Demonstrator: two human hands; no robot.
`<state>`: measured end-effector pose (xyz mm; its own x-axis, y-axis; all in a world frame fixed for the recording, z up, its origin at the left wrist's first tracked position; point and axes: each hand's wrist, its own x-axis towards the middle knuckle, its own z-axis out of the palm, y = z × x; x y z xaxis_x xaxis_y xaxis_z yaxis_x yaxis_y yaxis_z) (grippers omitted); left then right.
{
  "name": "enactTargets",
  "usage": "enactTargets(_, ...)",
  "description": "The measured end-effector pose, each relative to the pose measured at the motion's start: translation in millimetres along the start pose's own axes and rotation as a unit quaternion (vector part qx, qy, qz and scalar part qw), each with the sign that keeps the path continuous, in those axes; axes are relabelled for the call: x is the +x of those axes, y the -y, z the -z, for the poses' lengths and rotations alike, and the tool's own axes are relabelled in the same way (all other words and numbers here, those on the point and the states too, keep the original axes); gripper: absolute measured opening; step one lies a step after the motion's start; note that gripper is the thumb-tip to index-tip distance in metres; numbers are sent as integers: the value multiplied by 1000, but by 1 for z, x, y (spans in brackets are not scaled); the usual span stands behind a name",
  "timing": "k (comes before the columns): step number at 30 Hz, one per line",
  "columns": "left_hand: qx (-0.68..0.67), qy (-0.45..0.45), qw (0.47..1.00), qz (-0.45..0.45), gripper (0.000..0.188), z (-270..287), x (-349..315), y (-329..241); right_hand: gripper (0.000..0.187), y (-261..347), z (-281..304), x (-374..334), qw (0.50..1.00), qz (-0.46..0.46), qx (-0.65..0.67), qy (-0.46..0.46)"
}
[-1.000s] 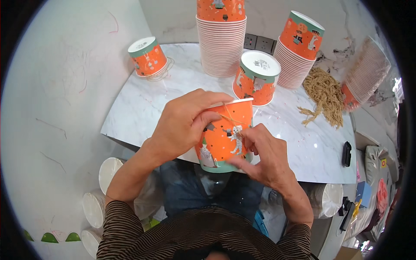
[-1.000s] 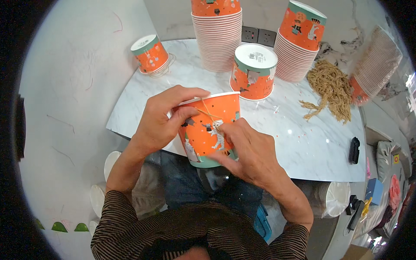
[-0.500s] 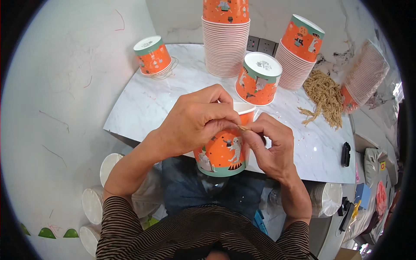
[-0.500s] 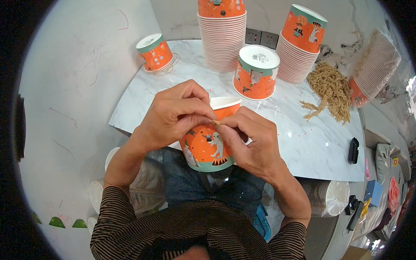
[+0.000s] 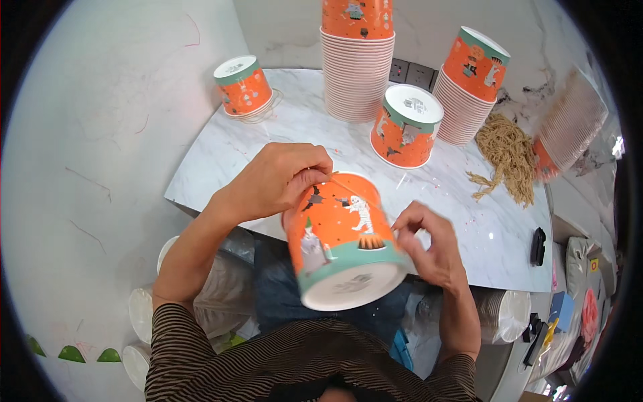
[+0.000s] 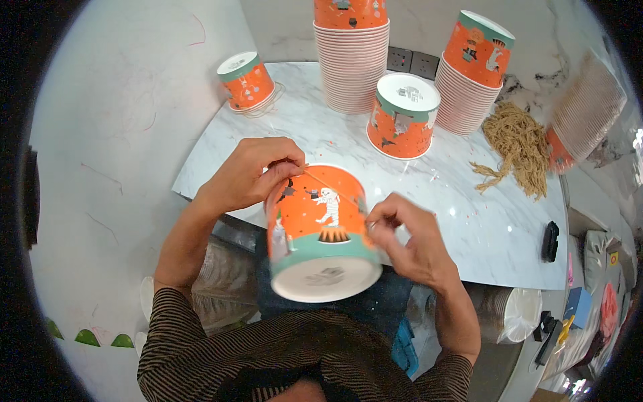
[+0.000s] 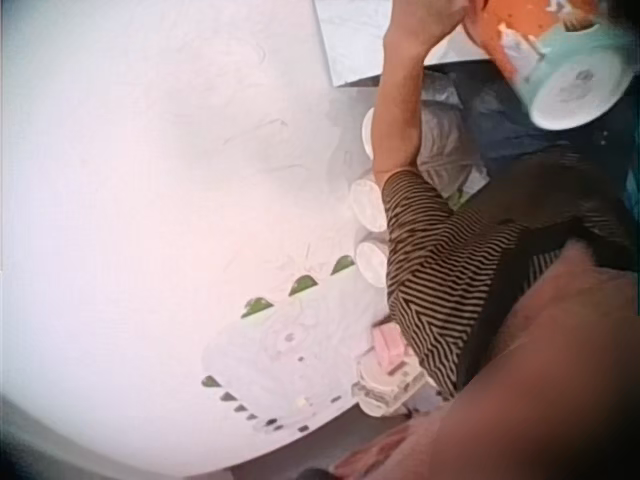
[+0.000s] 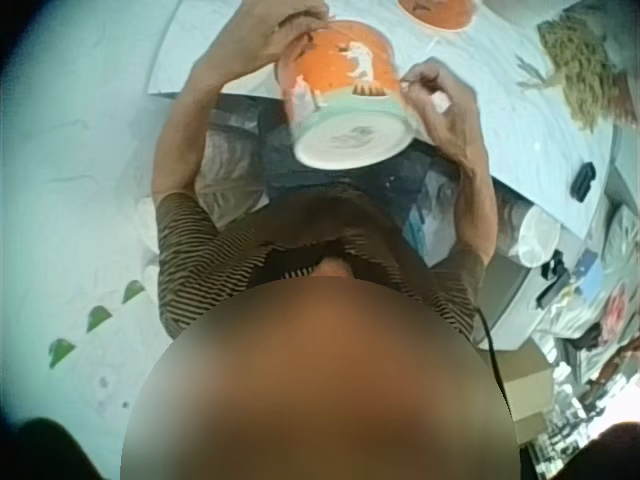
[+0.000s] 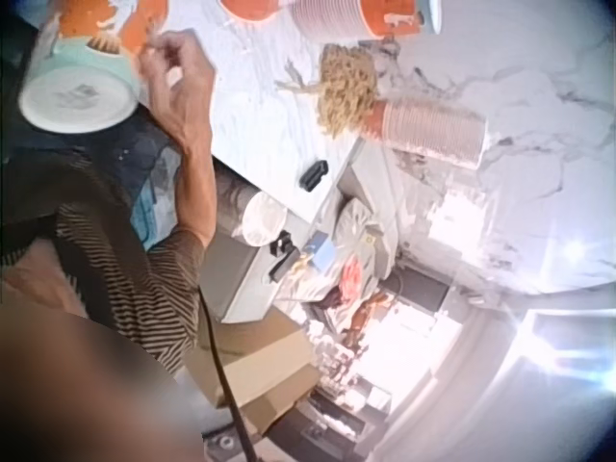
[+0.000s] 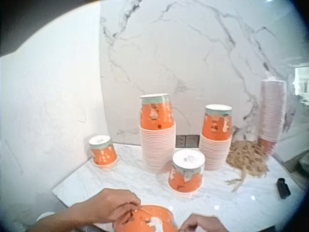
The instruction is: Threading strings through pre-punched holes in paper buckets to attach handles.
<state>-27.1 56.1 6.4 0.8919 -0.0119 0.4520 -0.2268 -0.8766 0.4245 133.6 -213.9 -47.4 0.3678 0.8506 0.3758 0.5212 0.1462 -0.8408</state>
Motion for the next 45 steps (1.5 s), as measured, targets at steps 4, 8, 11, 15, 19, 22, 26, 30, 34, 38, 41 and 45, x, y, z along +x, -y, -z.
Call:
enactTargets(4,-146,20,980,135,6,-5,-3,6,59,-8,3,-8,994,11,1,113)
enactTargets(8,-270,10,945,187,10,-7,-12,17,52,-8,0,-8,993,-32,60,100)
enactTargets(11,-339,7,922,185,16,2,-19,22,45,-1,-8,-4,996,-93,20,2)
enactTargets(15,-354,-6,922,157,29,3,-33,30,37,-2,-12,10,994,-100,50,-11)
enactTargets(19,-390,17,899,198,42,13,-46,39,35,-3,-13,31,996,-75,39,25)
enactTargets(22,-376,-70,894,232,43,15,-56,64,33,-2,-24,70,995,-93,28,-14)
enactTargets(26,-293,-274,884,241,35,9,-64,131,35,1,-38,165,982,-71,123,-126)
enactTargets(30,-90,-405,878,238,32,9,-70,206,35,24,-58,277,953,-77,255,-145)
enactTargets(34,91,-393,873,275,41,4,-90,263,28,6,-87,388,962,-67,239,-117)
enactTargets(38,160,-303,882,324,45,0,-92,280,28,-7,-119,458,970,-100,191,-109)
enactTargets(41,174,-250,900,311,48,-4,-85,279,28,-23,-137,494,969,-100,201,-101)
enactTargets(45,215,-189,914,288,57,-9,-86,292,26,-37,-163,521,975,-136,161,-68)
